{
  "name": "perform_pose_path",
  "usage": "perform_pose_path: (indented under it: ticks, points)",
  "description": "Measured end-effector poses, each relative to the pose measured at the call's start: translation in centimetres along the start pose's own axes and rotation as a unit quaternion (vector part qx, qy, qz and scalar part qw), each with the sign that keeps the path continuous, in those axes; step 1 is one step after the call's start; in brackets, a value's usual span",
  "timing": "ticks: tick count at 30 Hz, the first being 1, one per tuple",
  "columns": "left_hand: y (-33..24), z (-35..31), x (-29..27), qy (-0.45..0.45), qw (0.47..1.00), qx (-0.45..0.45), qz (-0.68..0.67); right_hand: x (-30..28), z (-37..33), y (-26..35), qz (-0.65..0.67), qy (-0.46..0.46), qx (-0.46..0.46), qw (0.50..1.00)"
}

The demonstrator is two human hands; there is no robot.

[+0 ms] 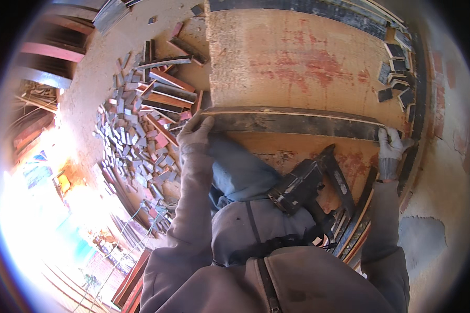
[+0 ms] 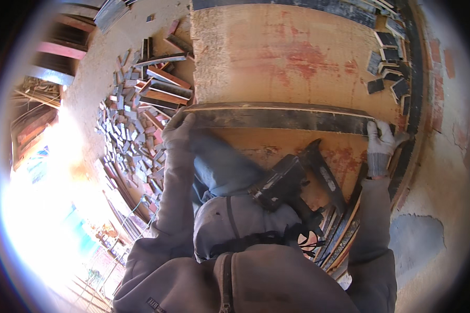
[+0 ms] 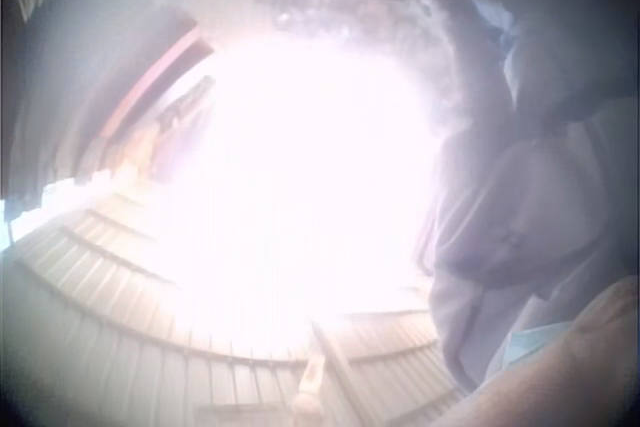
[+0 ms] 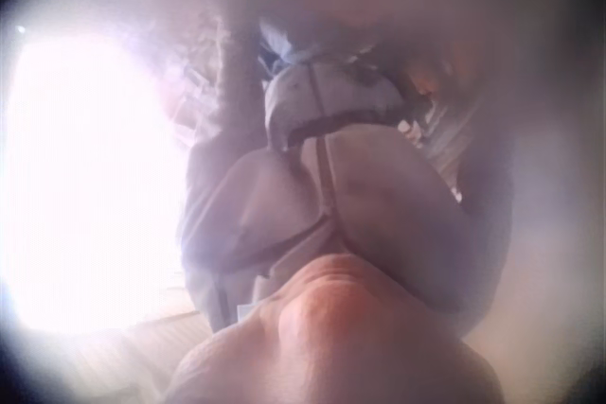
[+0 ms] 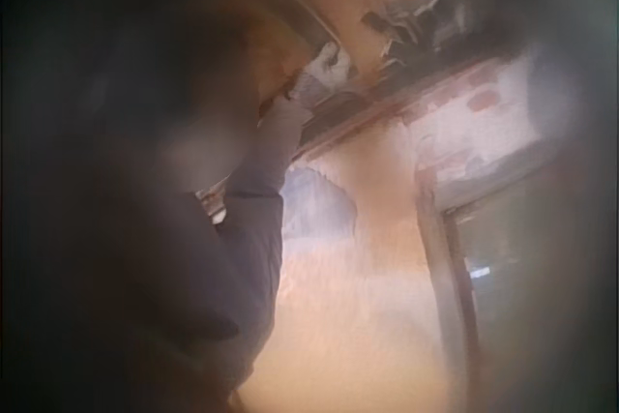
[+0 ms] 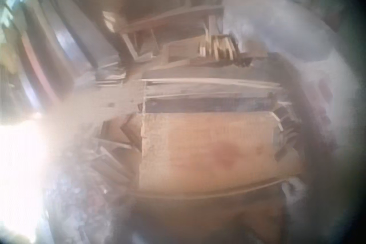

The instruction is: The person installs wooden stair nosing strips on a staircase. They position each strip on the stair edge, secure it with a nail gun, and occasionally tap it with a hammer to ensure a snug fit. The person works sequentially from one step to the next.

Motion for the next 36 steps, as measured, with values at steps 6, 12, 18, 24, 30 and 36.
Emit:
perform_pose_path:
  ticks: [6,12,18,24,30,36]
  points:
    - [0.8,1.1,-0.4,-0.011,0.999,-0.012,0.031,0.0,-0.4,-1.3,0.01,-0.001,0.038,0.999]
    - [1.0,1.8,-1.9,-0.014,0.997,0.031,0.067,1.2,-1.2,-0.5,0.092,0.027,0.051,0.994]
    - [2.1,3.2,-1.8,0.037,0.996,0.031,0.075,1.5,-1.4,1.5,0.086,0.011,-0.002,0.996]
    - [2.5,4.1,-2.4,0.039,0.988,0.042,0.144,1.5,-1.7,1.2,0.04,-0.007,0.017,0.999]
    - [3.5,5.0,-2.3,0.058,0.995,0.017,0.083,1.7,-1.7,0.1,0.121,-0.028,0.113,0.986]
    - [4.0,5.3,-2.4,0.066,0.996,0.005,0.066,1.5,-1.5,0.7,0.15,-0.059,0.117,0.98]
Point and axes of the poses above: each hand's wrist, its own z-axis towards the middle knuckle, its own x-axis out of the palm, y = z × x, the point moved 7 cm from there along z, towards the middle knuckle, and after that the axes turned 9 degrees about z, right-handed, at the moved point
